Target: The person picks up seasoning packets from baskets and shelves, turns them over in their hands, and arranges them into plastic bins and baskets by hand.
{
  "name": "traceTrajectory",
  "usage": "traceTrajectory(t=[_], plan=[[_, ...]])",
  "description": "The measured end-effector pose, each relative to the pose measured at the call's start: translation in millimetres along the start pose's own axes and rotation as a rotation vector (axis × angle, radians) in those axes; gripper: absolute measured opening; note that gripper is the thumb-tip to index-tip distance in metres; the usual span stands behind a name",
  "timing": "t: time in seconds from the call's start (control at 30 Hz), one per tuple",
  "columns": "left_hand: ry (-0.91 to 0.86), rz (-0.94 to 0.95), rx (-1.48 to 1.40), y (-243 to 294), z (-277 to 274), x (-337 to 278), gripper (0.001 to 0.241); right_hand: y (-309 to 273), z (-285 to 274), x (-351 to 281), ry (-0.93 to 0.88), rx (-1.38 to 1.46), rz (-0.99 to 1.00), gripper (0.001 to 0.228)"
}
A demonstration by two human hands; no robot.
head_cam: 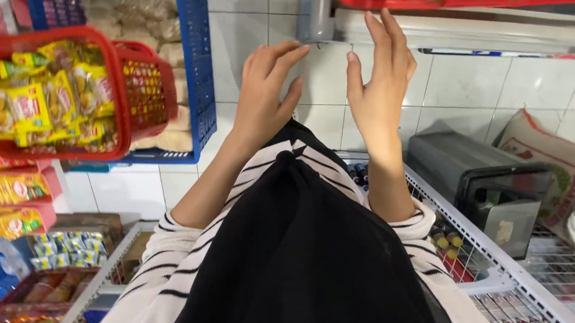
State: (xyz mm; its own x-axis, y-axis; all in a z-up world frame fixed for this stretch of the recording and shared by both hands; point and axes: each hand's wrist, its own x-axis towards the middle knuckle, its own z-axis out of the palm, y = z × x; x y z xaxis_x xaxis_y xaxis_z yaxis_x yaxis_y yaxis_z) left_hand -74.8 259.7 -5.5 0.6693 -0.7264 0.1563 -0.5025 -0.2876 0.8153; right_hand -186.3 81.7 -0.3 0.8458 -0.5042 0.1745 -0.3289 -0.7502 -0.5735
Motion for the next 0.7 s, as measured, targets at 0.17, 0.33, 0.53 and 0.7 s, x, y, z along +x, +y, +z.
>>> traceTrajectory(t=[0.17,0.33,0.53,0.7], plan=[[-0.012,0.089,-0.045,9,20,70,0.039,54,-40,38,0.119,-0.001,0.014,0.054],[-0.139,0.281,-0.099,4,72,151,0.038,141,-78,99,0.129,0.123,0.052,0.045],[-0.534,0.265,-0.081,-18,172,223,0.032,307,-60,168,-0.244,-0.338,0.160,0.044],[-0.821,0.077,0.115,-49,240,250,0.039,383,-10,189,-0.482,-0.471,0.453,0.066]])
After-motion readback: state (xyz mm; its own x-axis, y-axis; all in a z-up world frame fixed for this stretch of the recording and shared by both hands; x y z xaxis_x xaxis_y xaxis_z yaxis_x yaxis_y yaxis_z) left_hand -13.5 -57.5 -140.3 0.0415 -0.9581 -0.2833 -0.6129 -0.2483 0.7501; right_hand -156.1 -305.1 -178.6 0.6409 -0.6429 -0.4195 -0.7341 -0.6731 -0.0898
